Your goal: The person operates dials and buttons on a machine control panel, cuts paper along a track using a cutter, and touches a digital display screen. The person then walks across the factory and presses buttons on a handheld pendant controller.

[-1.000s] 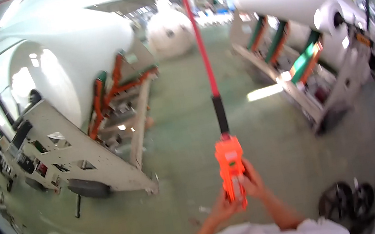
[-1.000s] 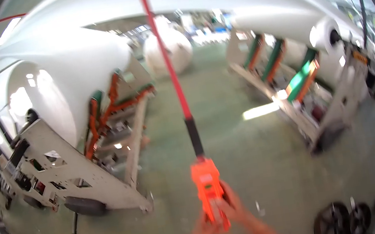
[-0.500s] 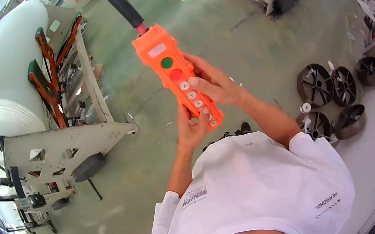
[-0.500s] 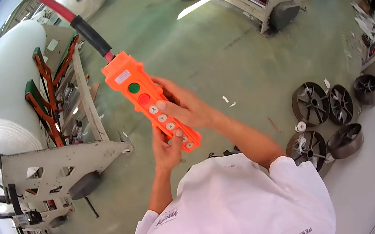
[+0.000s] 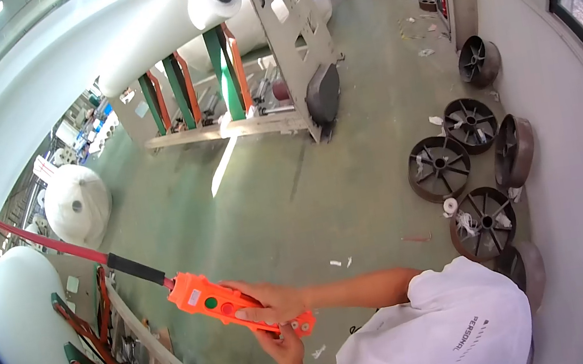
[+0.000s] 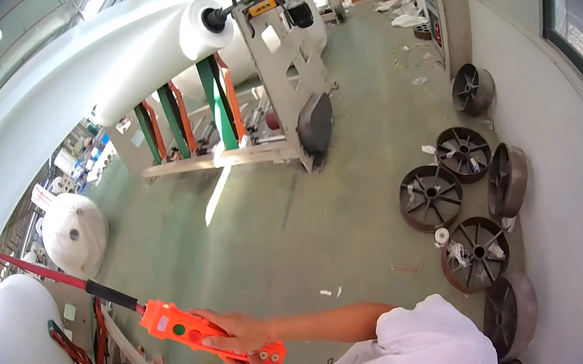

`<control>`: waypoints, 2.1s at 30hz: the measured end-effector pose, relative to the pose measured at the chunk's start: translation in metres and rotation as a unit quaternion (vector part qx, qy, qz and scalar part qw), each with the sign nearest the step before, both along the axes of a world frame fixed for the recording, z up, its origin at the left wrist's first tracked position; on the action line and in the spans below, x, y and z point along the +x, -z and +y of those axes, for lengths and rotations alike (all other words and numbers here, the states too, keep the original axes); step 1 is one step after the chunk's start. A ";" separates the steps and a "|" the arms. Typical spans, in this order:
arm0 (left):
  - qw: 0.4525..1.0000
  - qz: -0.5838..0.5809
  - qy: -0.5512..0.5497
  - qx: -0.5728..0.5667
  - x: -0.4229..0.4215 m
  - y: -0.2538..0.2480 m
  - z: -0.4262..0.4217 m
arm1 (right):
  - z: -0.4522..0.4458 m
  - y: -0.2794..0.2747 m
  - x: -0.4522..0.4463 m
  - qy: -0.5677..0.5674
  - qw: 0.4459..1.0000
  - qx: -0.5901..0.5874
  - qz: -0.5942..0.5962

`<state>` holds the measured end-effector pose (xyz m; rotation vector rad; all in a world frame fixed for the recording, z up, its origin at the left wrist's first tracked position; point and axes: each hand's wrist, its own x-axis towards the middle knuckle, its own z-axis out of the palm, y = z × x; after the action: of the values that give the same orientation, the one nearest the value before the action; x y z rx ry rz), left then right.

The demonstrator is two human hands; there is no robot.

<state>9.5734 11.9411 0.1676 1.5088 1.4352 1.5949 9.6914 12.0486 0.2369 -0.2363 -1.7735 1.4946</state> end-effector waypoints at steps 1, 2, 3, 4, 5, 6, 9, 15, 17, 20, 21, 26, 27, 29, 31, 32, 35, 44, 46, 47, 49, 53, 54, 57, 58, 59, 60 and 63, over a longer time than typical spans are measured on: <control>1.000 -0.012 -0.002 0.013 0.008 -0.001 0.005 | 0.002 -0.003 0.007 0.010 1.000 0.004 -0.003; 1.000 -0.013 0.001 0.011 0.016 -0.002 0.011 | 0.006 -0.005 0.015 0.018 1.000 0.008 -0.006; 1.000 -0.015 0.003 0.011 0.022 -0.003 0.015 | 0.011 -0.004 0.020 0.025 0.999 0.020 -0.002; 1.000 -0.015 0.005 0.008 0.030 -0.007 0.020 | 0.017 -0.003 0.024 0.032 0.999 0.030 0.004; 1.000 -0.012 0.015 0.014 0.040 -0.012 0.025 | 0.022 -0.001 0.029 0.038 0.998 0.039 0.011; 0.999 -0.009 0.023 0.021 0.050 -0.017 0.031 | 0.027 0.001 0.035 0.044 0.998 0.038 0.016; 1.000 -0.014 0.018 -0.004 0.069 -0.016 0.046 | 0.038 -0.003 0.057 0.058 0.998 0.028 0.016; 0.999 0.010 0.036 -0.024 0.085 0.002 0.085 | 0.064 -0.005 0.089 0.109 0.994 -0.009 -0.008; 0.998 0.013 0.048 -0.037 0.094 0.001 0.097 | 0.076 -0.001 0.099 0.120 0.992 -0.025 0.006; 0.994 -0.015 0.083 -0.065 0.110 -0.005 0.119 | 0.093 0.005 0.114 0.136 0.990 -0.043 0.024; 0.994 -0.008 0.084 -0.066 0.112 0.002 0.128 | 0.099 0.009 0.116 0.139 0.989 -0.040 0.036; 0.990 -0.002 0.128 -0.057 0.138 -0.007 0.182 | 0.144 0.008 0.150 0.142 0.985 -0.082 0.046; 0.990 0.004 0.133 -0.049 0.145 -0.012 0.197 | 0.155 0.004 0.158 0.145 0.985 -0.080 0.046; 0.987 0.000 0.157 -0.042 0.158 -0.010 0.224 | 0.176 -0.001 0.175 0.157 0.984 -0.075 0.043; 0.980 -0.021 0.192 -0.039 0.175 -0.003 0.265 | 0.206 0.002 0.193 0.193 0.980 -0.033 0.034; 0.981 -0.008 0.192 -0.017 0.185 -0.003 0.282 | 0.220 0.004 0.203 0.211 0.977 -0.014 0.027; 0.980 0.024 0.198 -0.001 0.212 -0.003 0.326 | 0.258 0.008 0.231 0.223 0.972 -0.066 0.021; 0.967 0.049 0.250 -0.027 0.282 -0.002 0.448 | 0.363 0.018 0.313 0.276 0.958 -0.074 0.032; 0.962 0.018 0.271 -0.028 0.301 0.004 0.476 | 0.387 0.019 0.332 0.285 0.956 -0.062 0.036; 0.962 0.027 0.271 -0.031 0.310 0.002 0.488 | 0.398 0.020 0.341 0.286 0.956 -0.057 0.036; 0.963 0.043 0.265 -0.037 0.327 0.001 0.507 | 0.417 0.022 0.361 0.285 0.955 -0.066 0.039; 0.962 0.088 0.256 -0.036 0.376 0.002 0.566 | 0.476 0.029 0.411 0.286 0.955 -0.057 0.050; 0.962 0.106 0.249 -0.044 0.389 -0.001 0.580 | 0.491 0.029 0.424 0.277 0.958 -0.051 0.060; 0.967 0.110 0.231 -0.019 0.436 0.004 0.626 | 0.541 0.023 0.472 0.260 0.963 -0.025 0.072; 0.969 0.103 0.223 -0.001 0.455 0.002 0.645 | 0.562 0.022 0.490 0.261 0.963 -0.009 0.066; 0.969 0.095 0.225 -0.024 0.474 -0.002 0.658 | 0.581 0.020 0.506 0.259 0.964 0.006 0.061; 0.969 0.087 0.224 -0.047 0.494 -0.010 0.671 | 0.598 0.015 0.524 0.261 0.963 -0.015 0.065; 0.974 0.054 0.208 -0.067 0.546 -0.015 0.711 | 0.645 0.012 0.572 0.258 0.962 -0.043 0.074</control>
<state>10.1191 12.6521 0.1822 1.7001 1.1556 1.1585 10.2635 12.6935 0.2245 -0.5692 -1.3899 1.1746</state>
